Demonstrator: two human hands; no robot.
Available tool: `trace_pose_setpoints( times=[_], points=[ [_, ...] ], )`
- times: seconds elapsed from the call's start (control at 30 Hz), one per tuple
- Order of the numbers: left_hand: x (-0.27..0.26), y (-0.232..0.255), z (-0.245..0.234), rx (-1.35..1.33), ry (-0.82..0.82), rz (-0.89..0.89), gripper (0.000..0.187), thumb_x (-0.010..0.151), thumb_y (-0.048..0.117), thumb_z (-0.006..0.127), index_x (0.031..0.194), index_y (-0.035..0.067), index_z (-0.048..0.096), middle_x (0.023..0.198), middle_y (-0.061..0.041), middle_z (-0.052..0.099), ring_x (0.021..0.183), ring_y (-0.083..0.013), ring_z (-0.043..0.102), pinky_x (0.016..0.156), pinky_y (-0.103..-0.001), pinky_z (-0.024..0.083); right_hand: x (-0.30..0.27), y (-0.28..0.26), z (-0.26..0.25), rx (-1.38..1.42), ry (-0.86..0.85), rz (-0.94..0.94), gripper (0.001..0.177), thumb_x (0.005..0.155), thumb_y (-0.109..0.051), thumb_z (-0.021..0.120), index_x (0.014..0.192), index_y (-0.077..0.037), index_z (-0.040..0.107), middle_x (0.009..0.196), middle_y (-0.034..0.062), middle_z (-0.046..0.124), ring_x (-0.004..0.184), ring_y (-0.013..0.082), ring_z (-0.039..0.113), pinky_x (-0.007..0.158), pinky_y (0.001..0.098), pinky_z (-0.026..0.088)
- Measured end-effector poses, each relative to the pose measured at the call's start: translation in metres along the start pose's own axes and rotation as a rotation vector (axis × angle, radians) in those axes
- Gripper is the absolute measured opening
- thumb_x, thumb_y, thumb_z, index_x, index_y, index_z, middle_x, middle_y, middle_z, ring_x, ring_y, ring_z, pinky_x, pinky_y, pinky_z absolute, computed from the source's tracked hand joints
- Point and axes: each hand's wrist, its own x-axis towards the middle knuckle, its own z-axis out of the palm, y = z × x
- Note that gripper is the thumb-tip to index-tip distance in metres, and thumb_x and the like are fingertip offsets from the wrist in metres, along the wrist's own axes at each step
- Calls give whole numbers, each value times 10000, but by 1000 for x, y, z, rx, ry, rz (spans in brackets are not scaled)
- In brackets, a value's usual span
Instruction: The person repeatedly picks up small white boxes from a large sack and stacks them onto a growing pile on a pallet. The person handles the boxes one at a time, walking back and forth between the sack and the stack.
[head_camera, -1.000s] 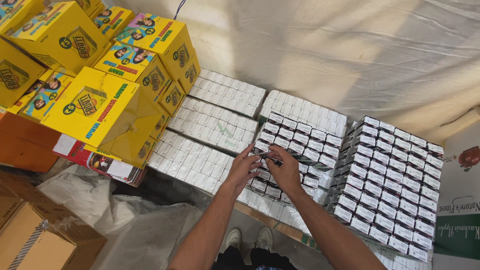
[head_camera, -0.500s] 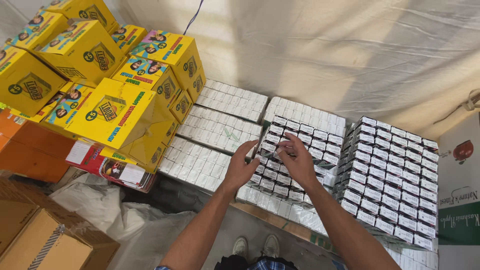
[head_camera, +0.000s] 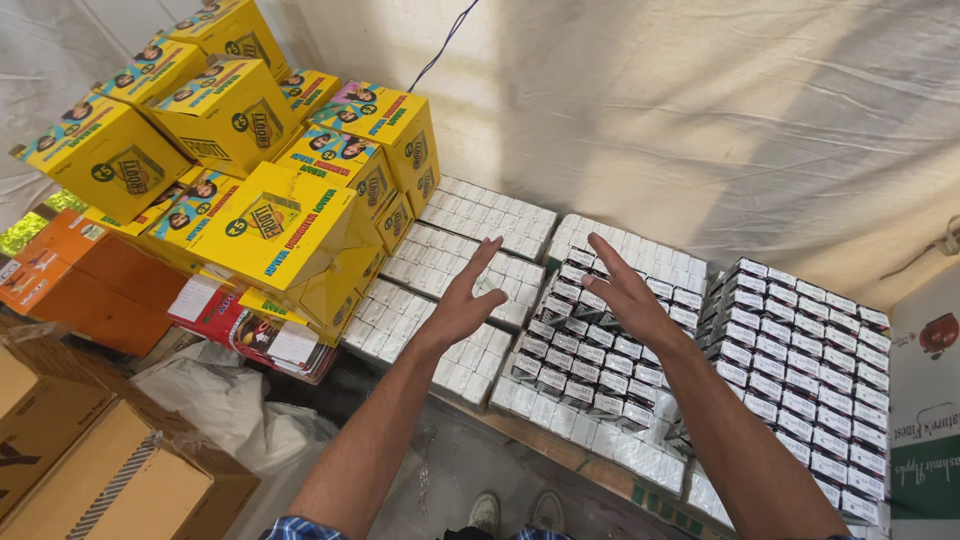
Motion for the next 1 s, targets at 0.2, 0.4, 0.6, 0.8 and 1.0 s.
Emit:
trace_pose_setpoints(
  times=[0.2,0.4,0.6,0.8,1.0],
  points=[
    [-8,23,-24,-7,48,10,829,838,109,600,1604,185,293,1671,-211,170,1538,-407,93,1249,-559,128,13,-16,3,50,-13,-125,723,990,-183,547,1613,-30,211,1680,250,134,1551,421,11,1222,631,13],
    [-15,32,-43,-9,85,14,798,850,138,588,1600,199,322,1679,-172,179,1545,-377,97,1252,-534,128,20,-44,6,24,-44,-95,764,981,-212,546,1633,-77,171,1689,233,125,1559,395,4,1196,664,20],
    [-21,40,-58,5,114,35,804,855,143,582,1607,187,302,1676,-186,176,1539,-393,98,1247,-545,128,27,-54,10,12,-58,-148,737,988,-183,540,1625,-58,192,1683,241,138,1557,394,22,1218,624,22],
    [-23,40,-66,18,141,66,812,846,143,589,1605,159,301,1666,-216,187,1533,-424,97,1240,-571,123,32,-51,10,40,-78,-183,741,984,-169,556,1626,-68,200,1686,223,147,1561,367,23,1240,562,40],
    [-29,38,-65,3,143,93,805,854,153,593,1603,138,300,1660,-242,182,1526,-447,87,1233,-591,116,35,-39,12,61,-76,-175,743,983,-165,563,1628,-75,206,1686,223,151,1560,368,27,1236,570,45]
  ],
)
